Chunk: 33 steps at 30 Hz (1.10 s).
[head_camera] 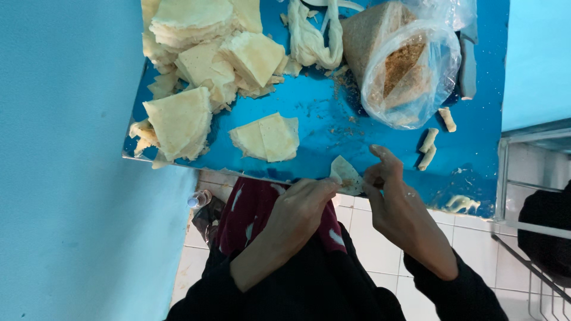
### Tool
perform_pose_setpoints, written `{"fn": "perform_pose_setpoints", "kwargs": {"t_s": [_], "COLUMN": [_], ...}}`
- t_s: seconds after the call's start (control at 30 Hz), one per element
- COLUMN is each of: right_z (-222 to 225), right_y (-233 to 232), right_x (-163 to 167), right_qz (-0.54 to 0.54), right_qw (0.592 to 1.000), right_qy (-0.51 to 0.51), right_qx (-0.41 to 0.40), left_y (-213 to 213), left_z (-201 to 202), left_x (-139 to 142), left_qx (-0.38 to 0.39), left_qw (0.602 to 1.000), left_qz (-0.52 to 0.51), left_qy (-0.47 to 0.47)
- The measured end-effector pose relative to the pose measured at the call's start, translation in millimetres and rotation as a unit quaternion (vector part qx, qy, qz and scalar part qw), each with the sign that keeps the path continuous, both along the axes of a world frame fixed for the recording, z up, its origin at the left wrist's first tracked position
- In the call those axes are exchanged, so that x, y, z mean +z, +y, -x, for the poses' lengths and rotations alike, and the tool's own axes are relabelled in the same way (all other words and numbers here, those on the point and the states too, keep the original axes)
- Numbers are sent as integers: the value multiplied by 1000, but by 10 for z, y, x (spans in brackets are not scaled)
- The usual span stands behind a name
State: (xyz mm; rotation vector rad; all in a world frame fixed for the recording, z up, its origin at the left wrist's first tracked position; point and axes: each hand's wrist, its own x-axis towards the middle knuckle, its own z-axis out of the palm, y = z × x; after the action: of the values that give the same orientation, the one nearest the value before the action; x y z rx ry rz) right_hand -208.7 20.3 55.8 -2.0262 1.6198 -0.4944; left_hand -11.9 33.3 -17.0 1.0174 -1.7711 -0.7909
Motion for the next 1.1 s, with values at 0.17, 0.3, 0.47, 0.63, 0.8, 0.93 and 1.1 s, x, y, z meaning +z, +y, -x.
{"fn": "perform_pose_setpoints", "kwargs": {"t_s": [0.17, 0.3, 0.47, 0.63, 0.8, 0.93, 1.1], "right_z": [-20, -31, -6, 56, 85, 84, 45], "right_y": [26, 20, 13, 12, -8, -33, -52], "right_x": [23, -33, -143, -216, -251, -252, -231], "right_qz": [-1, 0, 35, 43, 42, 45, 47], "right_qw": [1000, 1000, 997, 998, 998, 998, 998], "right_qy": [-14, -27, -61, -44, -39, -42, -40], "right_qx": [-1, 10, 34, 26, 25, 12, 32], "left_y": [-5, 1, -42, -85, -106, -121, -138], "left_z": [-2, 1, 1, -12, -41, -62, -71], "left_x": [-44, -72, -97, -112, -115, -109, -118], "left_qx": [-13, -21, -23, -24, -33, -35, -36], "left_qw": [999, 995, 991, 985, 979, 977, 978], "left_qz": [32, 42, 64, 104, 125, 136, 138], "left_qy": [-41, -93, -112, -136, -157, -161, -153]}}
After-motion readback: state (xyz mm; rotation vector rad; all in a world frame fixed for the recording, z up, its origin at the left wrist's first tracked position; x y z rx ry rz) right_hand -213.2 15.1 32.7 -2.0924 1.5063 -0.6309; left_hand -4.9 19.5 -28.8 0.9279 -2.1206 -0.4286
